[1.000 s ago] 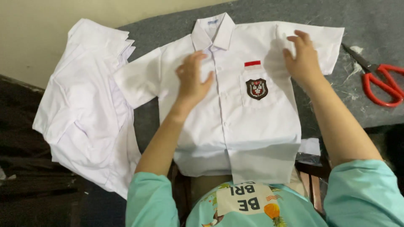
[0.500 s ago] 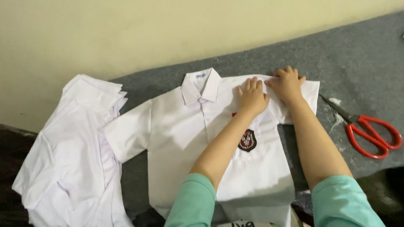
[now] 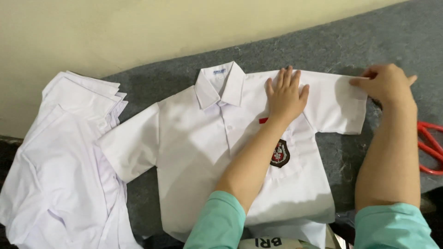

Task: Folding a white short-sleeved shirt on a flat work surface

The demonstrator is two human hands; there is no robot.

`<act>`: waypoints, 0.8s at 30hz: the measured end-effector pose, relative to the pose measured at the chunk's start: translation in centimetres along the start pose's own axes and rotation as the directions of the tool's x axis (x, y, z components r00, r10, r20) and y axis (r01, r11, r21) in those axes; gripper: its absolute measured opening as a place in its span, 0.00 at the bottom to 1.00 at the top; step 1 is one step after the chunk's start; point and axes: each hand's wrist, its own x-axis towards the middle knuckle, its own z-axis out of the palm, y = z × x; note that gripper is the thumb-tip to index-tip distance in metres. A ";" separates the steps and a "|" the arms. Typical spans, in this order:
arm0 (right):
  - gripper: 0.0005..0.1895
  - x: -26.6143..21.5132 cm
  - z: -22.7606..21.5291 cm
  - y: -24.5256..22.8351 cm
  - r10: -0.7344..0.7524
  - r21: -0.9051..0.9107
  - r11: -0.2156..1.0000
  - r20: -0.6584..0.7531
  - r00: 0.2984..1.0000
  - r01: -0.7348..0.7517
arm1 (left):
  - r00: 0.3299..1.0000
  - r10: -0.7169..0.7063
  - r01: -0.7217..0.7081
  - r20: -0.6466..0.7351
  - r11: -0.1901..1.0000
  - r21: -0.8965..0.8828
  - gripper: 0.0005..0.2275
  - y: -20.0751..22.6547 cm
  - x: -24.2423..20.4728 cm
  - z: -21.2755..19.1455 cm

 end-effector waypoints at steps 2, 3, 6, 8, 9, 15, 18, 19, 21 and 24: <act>0.22 0.7 1.1 1.2 0.026 -0.026 0.999 -0.017 1.000 -0.026 | 0.996 0.015 -0.016 -0.085 1.000 -0.011 0.23 -1.1 0.4 0.7; 0.23 1.1 1.4 1.8 0.049 -0.047 0.998 -0.045 0.998 -0.051 | 0.983 0.036 -0.040 -0.178 0.999 -0.017 0.19 -1.5 0.7 1.0; 0.23 0.0 0.8 0.7 0.009 -0.062 0.998 0.015 1.000 -0.008 | 0.978 0.057 -0.072 -0.199 0.995 -0.069 0.17 -2.3 1.3 0.8; 0.21 1.3 1.8 1.7 0.000 -0.104 0.995 0.020 1.000 0.002 | 0.982 0.055 -0.068 -0.180 0.995 -0.071 0.18 -2.3 1.3 1.4; 0.23 2.0 2.3 2.2 -0.006 -0.137 0.990 0.023 1.000 0.010 | 0.986 0.058 -0.070 -0.159 0.995 -0.068 0.20 -2.2 1.4 1.6; 0.15 1.3 1.1 1.8 0.023 -0.040 0.999 -0.096 0.995 -0.027 | 0.998 0.023 -0.035 -0.065 0.980 -0.195 0.19 -2.4 2.0 0.1; 0.13 3.9 4.0 3.9 -0.016 -0.119 0.993 -0.211 0.977 -0.009 | 0.993 0.051 -0.069 -0.110 0.984 -0.163 0.23 -2.5 1.8 0.2; 0.13 2.7 2.9 2.5 -0.028 -0.127 0.992 -0.211 0.977 0.001 | 0.992 0.040 -0.060 -0.117 0.984 -0.167 0.23 -2.5 2.0 0.6; 0.15 0.1 1.0 -0.1 0.049 0.022 0.999 -0.107 0.993 -0.047 | 0.969 0.016 -0.045 -0.246 0.993 -0.112 0.17 -2.4 2.2 1.5; 0.13 1.7 1.7 1.2 0.095 -0.010 0.995 -0.084 0.992 -0.096 | 0.959 0.038 -0.076 -0.281 0.989 -0.123 0.08 -1.9 1.7 -0.4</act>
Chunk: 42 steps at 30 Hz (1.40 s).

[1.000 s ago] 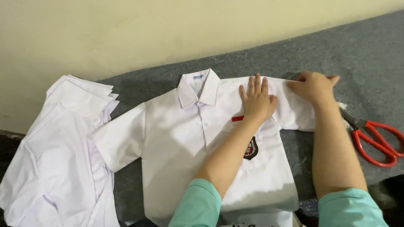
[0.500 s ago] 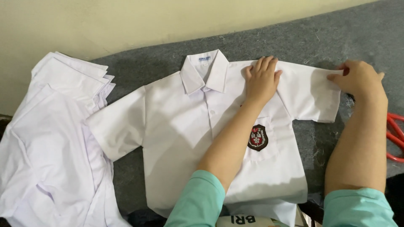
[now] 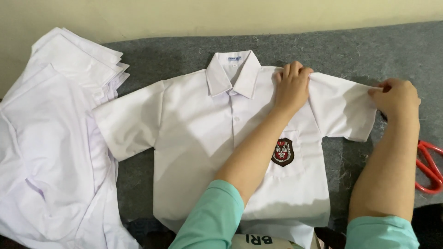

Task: Folding a white short-sleeved shirt on a flat work surface

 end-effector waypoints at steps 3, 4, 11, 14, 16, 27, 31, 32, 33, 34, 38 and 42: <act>0.06 -1.3 -0.8 -0.2 0.022 0.168 0.986 -0.036 0.999 -0.016 | 0.995 0.043 -0.040 -0.094 0.999 0.026 0.07 0.2 -0.2 -0.5; 0.06 -1.5 -1.0 -0.3 0.020 0.166 0.986 -0.034 0.999 -0.014 | 0.995 0.040 -0.038 -0.095 0.999 0.026 0.07 0.5 -0.1 -0.6; 0.24 -2.0 -2.3 -0.6 0.097 0.016 0.995 0.023 0.995 -0.097 | 0.994 0.104 -0.106 0.037 0.994 0.040 0.12 3.2 -1.6 1.2; 0.30 -2.1 -2.5 -0.2 0.081 -0.008 0.997 0.138 0.987 -0.080 | 0.992 0.096 -0.108 0.085 0.984 0.140 0.30 4.7 -3.0 1.5; 0.29 -1.5 -2.1 0.2 0.030 -0.027 0.999 0.158 0.987 -0.026 | 0.989 0.065 -0.084 0.129 0.986 0.143 0.40 5.7 -3.1 0.2; 0.12 1.4 1.1 2.3 -0.050 -0.015 0.999 -0.191 0.980 0.048 | 0.778 -0.031 -0.029 0.628 0.996 0.085 0.34 6.0 -1.7 -3.5; 0.13 0.3 1.7 -0.4 -0.259 -0.047 0.963 -0.435 0.863 0.266 | 0.745 0.023 -0.029 0.667 1.000 -0.003 0.35 8.3 0.3 -8.2; 0.12 -0.3 1.8 -1.1 -0.374 -0.094 0.918 -0.532 0.760 0.386 | 0.754 0.048 0.055 0.656 0.989 -0.136 0.34 9.2 0.3 -9.8; 0.12 -0.9 2.1 -1.8 -0.474 -0.153 0.856 -0.613 0.631 0.494 | 0.765 0.072 0.133 0.640 0.954 -0.268 0.34 10.2 0.2 -11.3; 0.12 -2.0 1.6 -3.3 -0.478 -0.152 0.853 -0.613 0.629 0.499 | 0.768 0.068 0.135 0.637 0.955 -0.264 0.34 9.3 0.4 -12.0; 0.04 -6.1 -0.1 -8.9 -0.621 -0.037 0.631 -0.624 0.475 0.775 | 0.867 0.091 0.007 0.490 0.981 -0.194 0.23 3.1 1.1 -15.1; 0.07 -9.6 0.2 -14.9 -0.732 0.100 0.434 -0.540 0.415 0.895 | 0.970 -0.140 0.105 0.198 0.979 0.178 0.26 -10.2 0.1 -15.1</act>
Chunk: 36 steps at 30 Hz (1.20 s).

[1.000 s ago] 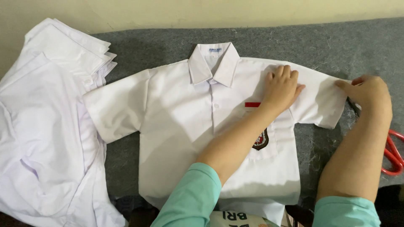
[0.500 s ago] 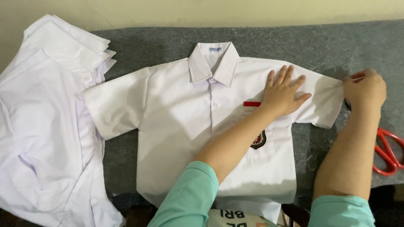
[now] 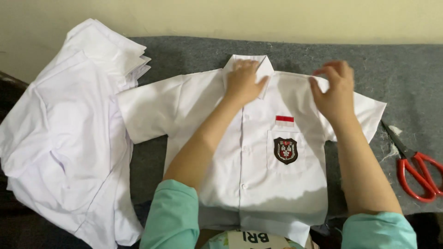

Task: Folding a white short-sleeved shirt on a flat work surface

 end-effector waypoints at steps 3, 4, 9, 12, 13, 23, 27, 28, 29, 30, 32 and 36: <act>0.08 2.5 2.8 -4.9 -0.007 0.206 0.978 0.159 0.987 -0.027 | 0.986 -0.152 0.159 -0.067 0.982 0.107 0.31 -6.7 -1.8 -1.7; 0.08 3.0 4.7 -5.0 -0.005 0.205 0.978 0.156 0.988 -0.028 | 0.987 -0.149 0.155 -0.067 0.982 0.108 0.31 -7.0 -1.9 -2.3; 0.13 4.9 14.8 -3.0 0.357 -0.041 0.932 0.293 0.887 -0.361 | 0.981 -0.191 0.193 0.037 0.980 -0.057 0.37 -9.0 -2.3 -0.7; 0.14 4.3 16.1 -4.0 0.436 -0.052 0.898 0.248 0.865 -0.437 | 0.995 -0.090 0.089 -0.041 0.996 -0.028 0.35 -9.1 -3.0 -0.3; 0.14 3.9 16.1 -4.1 0.431 -0.051 0.900 0.236 0.871 -0.432 | 0.995 -0.082 0.080 -0.052 0.996 -0.026 0.35 -8.6 -3.3 -0.8; 0.17 2.6 15.8 -2.2 0.289 -0.023 0.955 0.269 0.919 -0.294 | 0.996 -0.052 0.061 -0.076 0.990 0.130 0.21 -5.2 -3.3 1.0; 0.31 3.0 13.9 -3.0 0.261 -0.015 0.960 0.414 0.872 -0.281 | 0.999 -0.050 0.049 0.020 0.998 0.033 0.24 -5.7 -3.7 1.2; 0.31 3.1 13.3 -3.3 0.259 -0.015 0.960 0.421 0.869 -0.279 | 0.998 -0.057 0.056 0.022 0.998 0.030 0.24 -5.8 -3.9 0.8; 0.35 3.2 12.6 -3.6 0.235 0.044 0.957 0.465 0.854 -0.287 | 0.998 -0.037 0.037 0.059 0.999 -0.002 0.25 -5.8 -4.1 0.3; 0.39 3.5 12.0 -3.8 0.209 0.103 0.949 0.502 0.839 -0.298 | 0.996 -0.012 0.015 0.093 0.999 -0.032 0.26 -5.9 -4.1 -0.3; 0.44 4.0 11.0 -4.4 0.184 0.152 0.935 0.566 0.804 -0.320 | 0.985 -0.013 0.024 0.172 0.998 -0.066 0.28 -6.5 -3.5 -1.0; 0.47 4.5 10.4 -5.5 0.141 0.209 0.922 0.604 0.784 -0.327 | 0.968 0.041 0.011 0.247 0.978 -0.206 0.31 -8.3 -2.9 -1.2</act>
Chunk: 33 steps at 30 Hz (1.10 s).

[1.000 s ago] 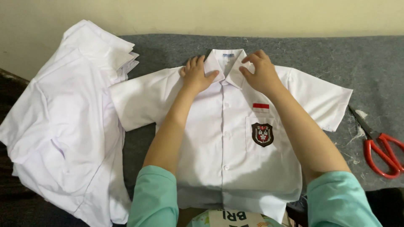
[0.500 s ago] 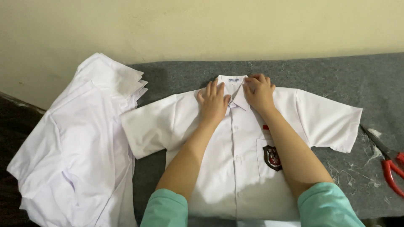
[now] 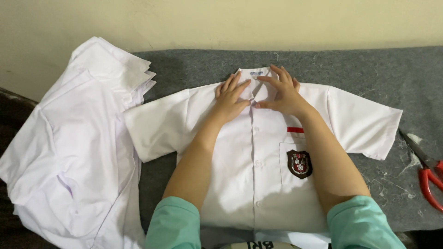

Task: Folding a white short-sleeved shirt on a flat work surface

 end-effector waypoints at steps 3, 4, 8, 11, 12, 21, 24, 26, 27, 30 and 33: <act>0.39 0.3 1.7 0.2 -0.041 -0.034 0.999 -0.054 0.998 0.039 | 0.996 0.025 -0.025 -0.085 1.000 0.006 0.26 -0.6 0.3 0.6; 0.39 0.3 1.8 0.2 -0.038 -0.034 0.999 -0.049 0.998 0.037 | 0.996 0.022 -0.022 -0.083 1.000 0.002 0.26 -0.8 0.4 1.0; 0.38 0.6 2.3 0.6 -0.077 -0.054 0.996 -0.111 0.991 0.071 | 0.981 0.041 -0.030 -0.192 0.998 0.059 0.20 -1.0 0.4 1.6; 0.36 0.4 1.6 1.0 -0.084 0.004 0.996 -0.134 0.987 0.085 | 0.969 0.050 -0.031 -0.242 0.996 0.080 0.19 -0.5 0.1 1.7; 0.33 0.4 1.2 1.0 -0.085 0.071 0.993 -0.146 0.986 0.096 | 0.964 0.056 -0.037 -0.259 0.996 0.079 0.18 -0.3 0.1 1.6; 0.21 0.9 2.2 1.6 -0.094 0.077 0.991 -0.177 0.980 0.109 | 0.971 0.088 -0.074 -0.224 0.995 0.067 0.15 1.4 -0.5 0.8; 0.18 0.9 2.6 1.4 -0.089 0.041 0.994 -0.201 0.976 0.099 | 0.968 0.055 -0.037 -0.246 0.997 0.075 0.14 1.5 -0.4 1.1; 0.16 1.2 3.1 1.8 -0.094 0.022 0.995 -0.226 0.969 0.102 | 0.966 0.036 -0.017 -0.257 0.997 0.078 0.15 1.4 -0.2 1.3; 0.15 1.2 3.3 1.9 -0.100 0.002 0.995 -0.252 0.962 0.104 | 0.963 0.020 0.003 -0.269 0.997 0.082 0.15 1.3 -0.1 1.5; 0.16 1.2 3.6 1.9 -0.083 0.005 0.996 -0.265 0.961 0.087 | 0.955 -0.010 0.041 -0.295 0.994 0.100 0.17 1.2 0.0 2.0; 0.17 1.4 3.6 2.3 -0.088 -0.004 0.996 -0.265 0.960 0.090 | 0.951 -0.017 0.051 -0.307 0.993 0.103 0.14 1.8 0.0 2.1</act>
